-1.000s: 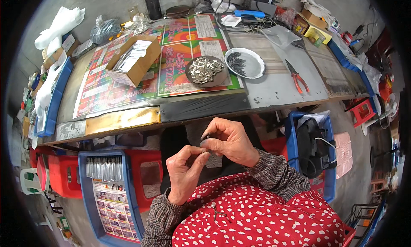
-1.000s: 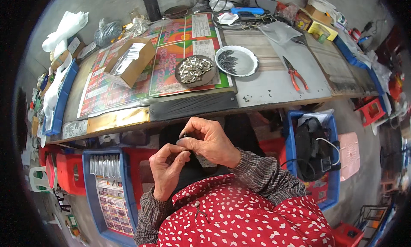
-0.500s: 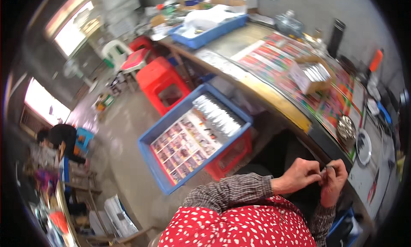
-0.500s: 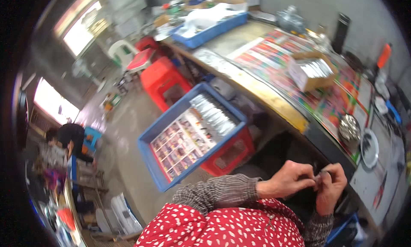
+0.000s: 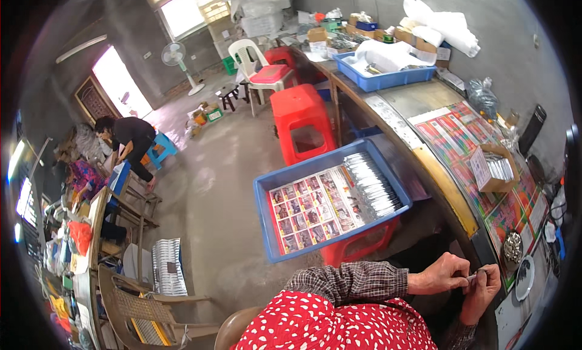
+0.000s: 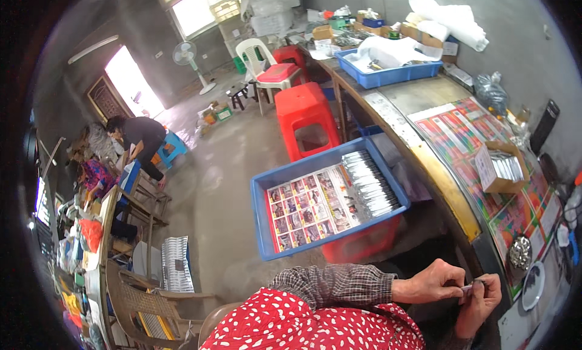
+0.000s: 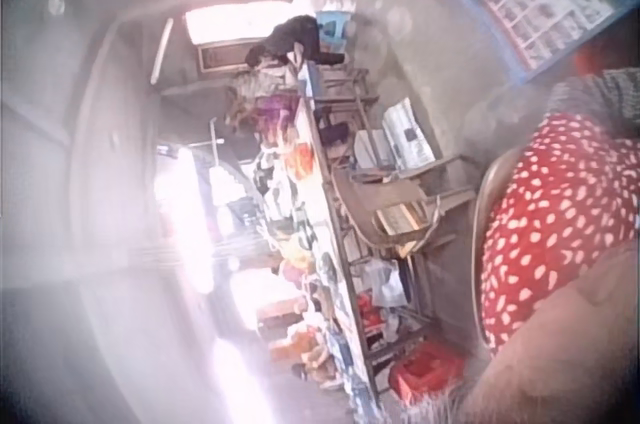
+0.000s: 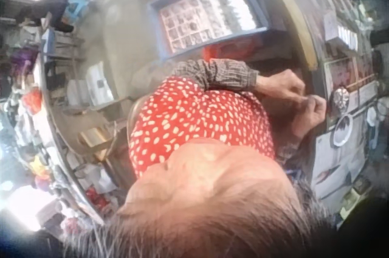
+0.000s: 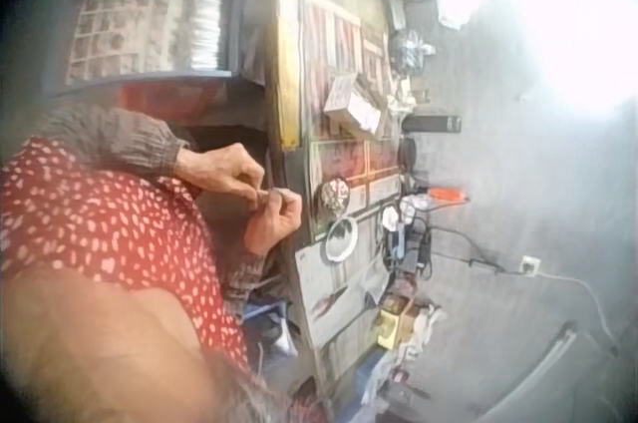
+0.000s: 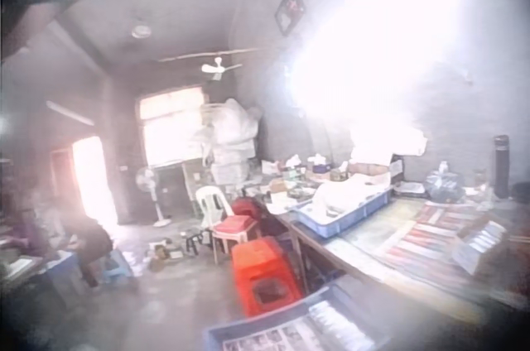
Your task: The person assembles small metal components by hand, joining the pieces together and taking parts from dishes and boxes on the work table.
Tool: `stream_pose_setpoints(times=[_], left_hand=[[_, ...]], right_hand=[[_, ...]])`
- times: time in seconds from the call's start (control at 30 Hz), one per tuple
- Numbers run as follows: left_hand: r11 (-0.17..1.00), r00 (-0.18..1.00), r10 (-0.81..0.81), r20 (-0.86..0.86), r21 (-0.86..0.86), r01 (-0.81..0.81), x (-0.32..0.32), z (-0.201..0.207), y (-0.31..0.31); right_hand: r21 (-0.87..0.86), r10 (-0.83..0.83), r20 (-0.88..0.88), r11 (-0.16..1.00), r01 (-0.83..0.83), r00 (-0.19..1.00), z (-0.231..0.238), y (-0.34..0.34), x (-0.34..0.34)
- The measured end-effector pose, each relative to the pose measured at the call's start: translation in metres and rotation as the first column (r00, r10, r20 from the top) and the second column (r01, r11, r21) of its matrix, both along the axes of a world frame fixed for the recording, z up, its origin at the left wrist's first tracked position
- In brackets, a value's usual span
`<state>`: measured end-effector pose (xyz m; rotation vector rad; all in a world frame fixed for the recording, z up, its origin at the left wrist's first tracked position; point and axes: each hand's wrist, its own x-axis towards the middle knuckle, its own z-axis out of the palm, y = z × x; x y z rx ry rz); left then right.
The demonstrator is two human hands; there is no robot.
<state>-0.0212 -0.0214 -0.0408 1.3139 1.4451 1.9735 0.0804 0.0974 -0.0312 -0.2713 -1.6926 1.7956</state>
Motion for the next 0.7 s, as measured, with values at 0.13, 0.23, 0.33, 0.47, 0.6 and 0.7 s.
stream_pose_setpoints(times=[0.13,0.23,0.33,0.47,0.6,0.7], left_hand=[[0.999,0.998,0.036,-0.045,0.022,-0.035,-0.002,0.001,-0.004],[1.0,1.0,0.006,-0.006,0.01,-0.006,-0.001,0.005,-0.007],[0.999,0.995,0.048,-0.086,0.002,-0.048,-0.001,0.007,-0.009],[1.0,0.996,0.02,-0.082,0.014,-0.019,-0.001,0.01,-0.01],[1.0,0.996,0.003,-0.09,0.003,-0.003,-0.002,0.013,-0.012],[1.0,0.997,-0.002,-0.083,0.018,0.004,-0.003,0.015,-0.014]], right_hand=[[0.012,-0.013,-0.013,1.0,0.013,1.0,0.0,-0.002,-0.002],[0.025,0.002,-0.025,1.0,-0.002,1.0,-0.002,0.0,-0.003],[0.013,0.019,-0.043,1.0,-0.019,0.999,0.0,-0.001,-0.003],[0.012,0.04,-0.06,0.999,-0.039,0.997,-0.003,0.003,-0.003],[-0.017,0.063,-0.074,0.998,-0.064,0.995,-0.002,0.003,-0.004],[-0.009,0.066,-0.077,0.998,-0.067,0.995,0.001,0.001,-0.005]])
